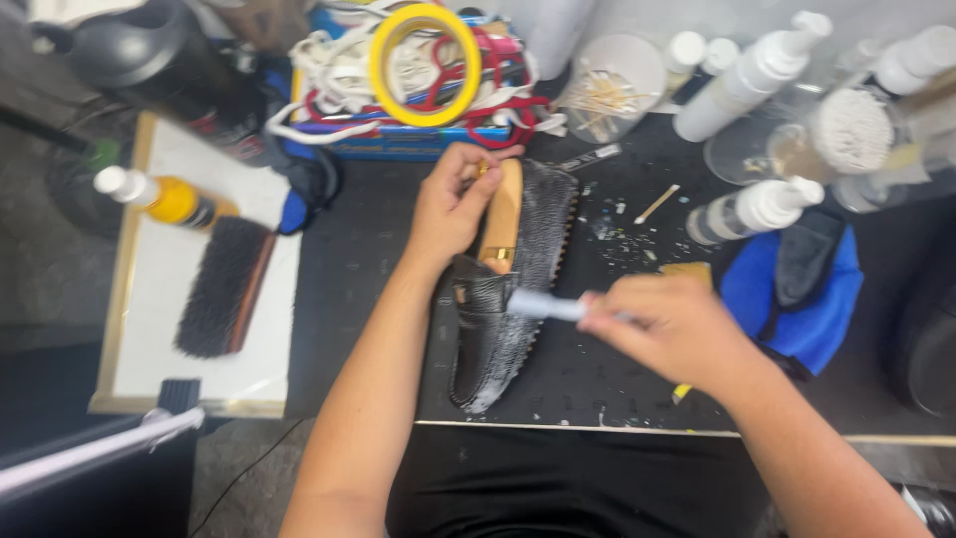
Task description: The person cleans a black studded loafer by applying white foam to the sole and upper, scrubbing with a toothbrush, and wiping with a blue cloth. They rotate the shoe to clean different sides, including the sole, toe, and heel.
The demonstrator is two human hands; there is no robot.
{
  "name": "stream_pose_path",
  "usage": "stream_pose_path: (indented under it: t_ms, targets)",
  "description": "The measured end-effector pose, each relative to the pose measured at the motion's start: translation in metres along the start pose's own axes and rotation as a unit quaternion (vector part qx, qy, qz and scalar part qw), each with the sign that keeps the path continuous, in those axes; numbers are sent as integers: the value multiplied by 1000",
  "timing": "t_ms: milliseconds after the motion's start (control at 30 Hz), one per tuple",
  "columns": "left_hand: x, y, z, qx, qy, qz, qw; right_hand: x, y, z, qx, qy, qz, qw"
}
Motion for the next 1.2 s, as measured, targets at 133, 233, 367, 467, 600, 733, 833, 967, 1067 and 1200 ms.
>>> stream_pose_path:
  t_ms: [133,233,367,467,600,733,833,967,1067,1200]
  targets:
    - [6,3,0,-28,22,-62,997,14,1,5,-15,-10,26,999]
    - [3,5,-2,-21,-7,-71,997,31,-13,24,85,36,-18,996]
    - [5,6,2,-19,-8,-79,997,22,-14,30,67,2,43,997]
    - [1,5,0,-26,-14,-87,996,32,-6,26,21,43,-36,998]
    - [3,4,1,-22,-17,-77,997,34,-30,40,170,22,-62,983]
    - [2,4,1,-13,-21,-67,997,37,-16,50,71,22,-3,997]
    - [0,2,-1,-13,-23,-72,997,44,-13,53,61,62,-11,996]
    - [-1,1,3,2,-40,-39,998,52,-21,64,127,85,-38,987]
    - [0,3,1,-11,-29,-79,996,55,-12,68,106,75,-50,990]
    - [-1,0,2,-6,-27,-47,999,54,-20,73,155,92,-31,983]
Point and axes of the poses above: each hand's wrist, its own z-axis towards the middle knuckle, its own y-axis out of the palm, x = y × z, the point moved 8 cm from there along z, towards the middle knuckle, and after that the axes turned 15 degrees about x, right-handed, at the moved point
